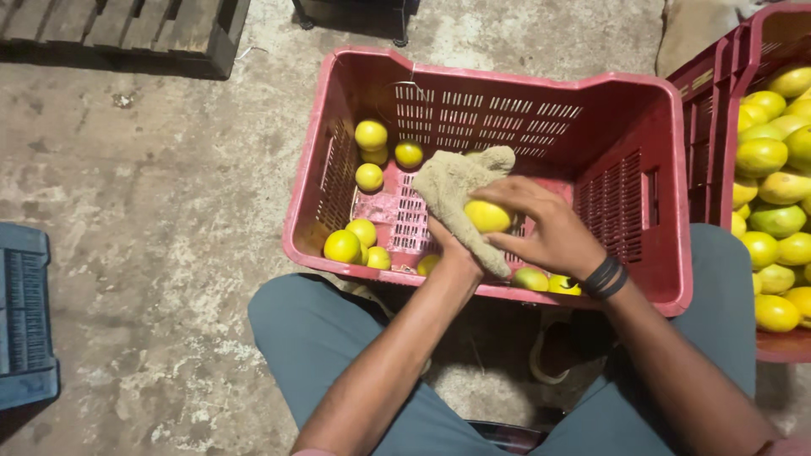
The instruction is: The person sits cross-legged on the floor and wipes yellow mangoes one by one with a cloth. They pick each mango from a red crate, rub it with the cloth, and place it into another red crate to the right.
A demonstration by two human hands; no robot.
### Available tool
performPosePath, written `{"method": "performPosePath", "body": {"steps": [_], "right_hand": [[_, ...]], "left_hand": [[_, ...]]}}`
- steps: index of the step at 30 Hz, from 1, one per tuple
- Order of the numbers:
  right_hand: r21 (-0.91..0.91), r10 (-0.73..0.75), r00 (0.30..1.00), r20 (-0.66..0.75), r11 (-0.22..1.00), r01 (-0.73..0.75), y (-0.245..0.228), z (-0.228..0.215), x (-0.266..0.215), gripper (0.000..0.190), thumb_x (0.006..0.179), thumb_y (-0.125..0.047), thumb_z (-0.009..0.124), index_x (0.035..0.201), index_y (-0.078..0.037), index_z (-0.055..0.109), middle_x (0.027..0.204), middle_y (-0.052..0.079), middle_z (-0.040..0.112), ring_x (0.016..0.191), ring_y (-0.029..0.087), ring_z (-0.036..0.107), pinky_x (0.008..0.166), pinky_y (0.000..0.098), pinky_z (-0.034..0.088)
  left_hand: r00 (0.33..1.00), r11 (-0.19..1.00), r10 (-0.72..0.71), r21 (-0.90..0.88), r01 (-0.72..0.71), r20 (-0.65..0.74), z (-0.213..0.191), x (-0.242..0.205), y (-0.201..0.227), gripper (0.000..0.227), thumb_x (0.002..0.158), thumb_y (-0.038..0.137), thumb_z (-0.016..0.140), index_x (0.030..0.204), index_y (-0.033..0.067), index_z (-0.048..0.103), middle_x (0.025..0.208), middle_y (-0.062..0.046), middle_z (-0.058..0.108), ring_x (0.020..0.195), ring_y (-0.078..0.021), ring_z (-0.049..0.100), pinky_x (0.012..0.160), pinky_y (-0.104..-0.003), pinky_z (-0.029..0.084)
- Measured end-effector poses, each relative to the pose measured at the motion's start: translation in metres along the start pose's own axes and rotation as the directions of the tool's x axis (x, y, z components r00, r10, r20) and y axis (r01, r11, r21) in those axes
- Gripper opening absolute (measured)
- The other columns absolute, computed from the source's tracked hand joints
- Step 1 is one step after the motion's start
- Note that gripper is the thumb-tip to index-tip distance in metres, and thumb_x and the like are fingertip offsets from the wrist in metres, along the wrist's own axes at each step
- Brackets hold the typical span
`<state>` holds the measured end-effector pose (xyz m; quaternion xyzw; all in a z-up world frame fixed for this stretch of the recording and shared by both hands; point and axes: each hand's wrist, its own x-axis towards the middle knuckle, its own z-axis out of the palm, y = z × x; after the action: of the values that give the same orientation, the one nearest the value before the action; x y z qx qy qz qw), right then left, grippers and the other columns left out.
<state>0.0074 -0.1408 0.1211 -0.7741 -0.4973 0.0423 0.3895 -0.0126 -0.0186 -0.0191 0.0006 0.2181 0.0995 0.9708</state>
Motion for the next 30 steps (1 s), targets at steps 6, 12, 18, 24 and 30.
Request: {"method": "performPosePath", "body": {"steps": [6, 12, 18, 24, 30], "right_hand": [[0.115, -0.018, 0.977, 0.214, 0.993, -0.007, 0.008, -0.033, 0.001, 0.058, 0.068, -0.016, 0.08, 0.126, -0.014, 0.074, 0.112, 0.01, 0.07, 0.1, 0.022, 0.07, 0.088, 0.0319, 0.057], [-0.012, 0.168, 0.969, -0.179, 0.985, -0.173, 0.003, -0.024, 0.0, 0.044, 0.087, -0.019, 0.082, 0.13, -0.015, 0.072, 0.124, 0.01, 0.071, 0.103, 0.021, 0.07, 0.09, 0.0323, 0.058], [-0.117, -0.005, 0.985, -0.175, 0.993, -0.016, -0.012, -0.003, 0.003, 0.06, 0.074, -0.017, 0.085, 0.131, -0.009, 0.068, 0.122, 0.018, 0.068, 0.107, 0.031, 0.068, 0.09, 0.0356, 0.056], [0.317, 0.309, 0.944, 0.119, 0.889, -0.331, 0.005, -0.016, 0.001, 0.054, 0.077, -0.017, 0.078, 0.13, -0.011, 0.07, 0.114, 0.009, 0.076, 0.099, 0.021, 0.073, 0.091, 0.032, 0.059], [0.131, 0.419, 0.868, -0.267, 0.908, -0.398, 0.011, -0.005, -0.011, 0.038, 0.092, -0.021, 0.078, 0.126, -0.008, 0.073, 0.121, 0.008, 0.074, 0.105, 0.017, 0.073, 0.09, 0.0316, 0.059]], "left_hand": [[0.989, 0.982, -0.149, 0.121, 0.145, 0.02, 0.002, -0.007, -0.007, 0.084, 0.091, 0.07, 0.014, 0.134, 0.0125, 0.058, 0.127, -0.015, 0.065, 0.111, -0.034, 0.065, 0.091, -0.046, 0.057], [0.889, 0.962, -0.197, -0.092, 0.255, 0.413, 0.013, -0.011, -0.005, 0.06, 0.112, 0.056, 0.032, 0.132, 0.0053, 0.058, 0.12, -0.018, 0.067, 0.107, -0.0347, 0.068, 0.092, -0.05, 0.06], [0.987, 0.998, -0.062, 0.038, 0.057, 0.151, 0.013, -0.004, 0.003, 0.063, 0.102, 0.056, 0.032, 0.129, 0.0057, 0.06, 0.119, -0.017, 0.067, 0.103, -0.0343, 0.068, 0.083, -0.047, 0.059], [0.95, 0.983, 0.103, 0.114, -0.141, 0.294, 0.006, 0.004, 0.007, 0.053, 0.107, 0.044, 0.036, 0.134, 0.0039, 0.058, 0.126, -0.018, 0.065, 0.111, -0.0361, 0.066, 0.096, -0.048, 0.058], [0.905, 0.993, -0.106, 0.0, 0.116, 0.412, 0.021, -0.007, 0.005, 0.052, 0.106, 0.048, 0.038, 0.13, 0.0059, 0.059, 0.122, -0.017, 0.065, 0.109, -0.0346, 0.065, 0.091, -0.05, 0.056]]}}
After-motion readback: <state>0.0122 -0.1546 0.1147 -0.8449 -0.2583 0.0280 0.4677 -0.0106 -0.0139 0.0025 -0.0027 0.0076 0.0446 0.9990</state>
